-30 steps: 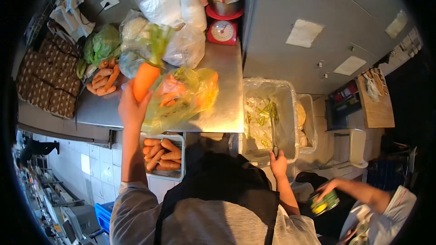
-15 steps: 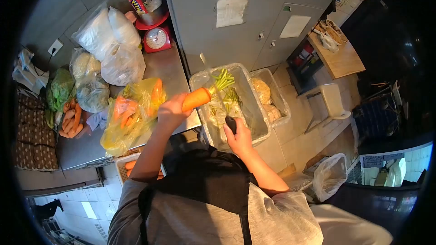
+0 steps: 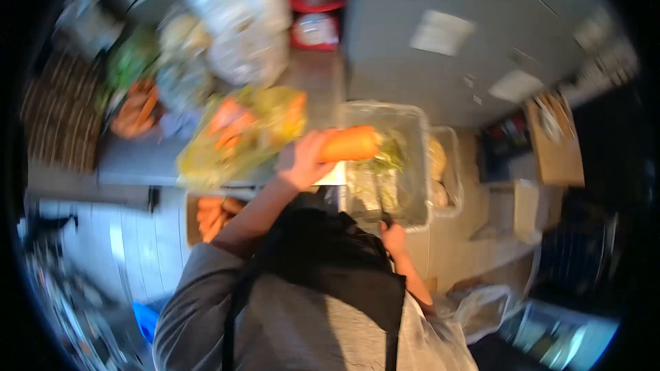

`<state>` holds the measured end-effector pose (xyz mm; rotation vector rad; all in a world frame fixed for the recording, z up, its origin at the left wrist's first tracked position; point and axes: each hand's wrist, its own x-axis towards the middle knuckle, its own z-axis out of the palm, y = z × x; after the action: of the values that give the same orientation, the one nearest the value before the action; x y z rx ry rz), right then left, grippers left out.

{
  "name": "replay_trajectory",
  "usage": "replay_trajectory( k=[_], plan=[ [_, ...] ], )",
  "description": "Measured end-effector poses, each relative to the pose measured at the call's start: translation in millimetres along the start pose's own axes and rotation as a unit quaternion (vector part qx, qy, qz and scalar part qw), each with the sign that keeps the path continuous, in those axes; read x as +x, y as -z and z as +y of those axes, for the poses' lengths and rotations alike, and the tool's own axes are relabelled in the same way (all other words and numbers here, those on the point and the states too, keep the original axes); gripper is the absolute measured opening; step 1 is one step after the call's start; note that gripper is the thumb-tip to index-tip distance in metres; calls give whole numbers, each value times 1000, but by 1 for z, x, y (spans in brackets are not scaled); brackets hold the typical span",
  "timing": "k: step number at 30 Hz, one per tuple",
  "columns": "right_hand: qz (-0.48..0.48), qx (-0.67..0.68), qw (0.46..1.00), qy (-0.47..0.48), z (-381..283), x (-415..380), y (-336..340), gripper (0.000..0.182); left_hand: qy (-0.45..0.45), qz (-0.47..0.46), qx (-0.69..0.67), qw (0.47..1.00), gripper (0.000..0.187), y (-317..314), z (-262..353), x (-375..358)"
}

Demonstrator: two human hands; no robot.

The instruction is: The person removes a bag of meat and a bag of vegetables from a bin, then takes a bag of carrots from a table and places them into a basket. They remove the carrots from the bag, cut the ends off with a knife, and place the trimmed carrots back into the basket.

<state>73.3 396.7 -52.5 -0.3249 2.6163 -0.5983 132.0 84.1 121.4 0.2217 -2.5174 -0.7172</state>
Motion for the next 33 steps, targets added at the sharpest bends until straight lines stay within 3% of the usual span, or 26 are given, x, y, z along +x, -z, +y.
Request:
replay_trajectory(
  k=[2,4,5,6,7,8,9,10,11,14,16,19,20,21,24,26,27,28,30,32,33],
  plan=[
    [-12,-15,1000,13,42,23,-12,49,29,83,9,996,71,14,-10,-35],
    [-6,-140,990,14,27,21,9,45,46,258,-9,965,72,20,-35,-78],
    [4,-152,985,79,58,40,1,45,104,312,-16,944,71,20,-52,-108],
    [-36,-103,994,9,14,23,27,46,153,365,-30,918,71,18,-62,-131],
    [34,-166,985,35,66,44,7,49,239,465,-240,818,67,17,-63,-140],
    [-81,-167,982,-21,78,60,14,51,286,478,-121,821,66,40,-65,-156],
    [-52,-184,982,6,105,70,12,52,331,514,-204,765,61,39,-82,-185],
    [-24,-199,979,31,124,78,8,53,371,565,-184,713,59,39,-94,-206],
    [-26,-207,978,31,120,79,12,53,448,561,-10,696,60,35,-110,-234],
    [-32,-227,973,21,105,86,21,52,646,548,67,528,61,5,-150,-298],
    [-30,-233,972,9,95,92,27,51,732,489,38,473,63,-8,-165,-328],
    [-67,-187,980,16,-37,47,52,51,790,460,-23,404,70,-41,-198,-346],
    [-54,-208,976,37,-35,53,49,51,800,459,-45,384,72,-49,-205,-345],
    [-42,-228,971,56,-29,61,44,51,770,497,-96,388,76,-53,-208,-336],
    [-42,-232,970,51,-36,62,41,49,779,378,-3,500,76,-92,-243,-336],
    [-12,-255,963,86,-28,63,36,46,753,409,-81,509,66,-58,-242,-316],
    [-6,-252,962,103,-20,62,32,45,716,456,-34,528,54,-23,-225,-286],
    [-23,-201,978,42,-11,63,25,45,675,495,16,547,42,13,-206,-256],
    [4,-207,977,54,-18,45,25,45,482,619,-36,619,36,63,-195,-226],
    [1,-211,976,44,3,37,19,45,331,611,3,719,26,100,-179,-188],
    [-1,-213,976,42,9,37,16,45,297,508,7,809,23,110,-172,-168]
  ],
)
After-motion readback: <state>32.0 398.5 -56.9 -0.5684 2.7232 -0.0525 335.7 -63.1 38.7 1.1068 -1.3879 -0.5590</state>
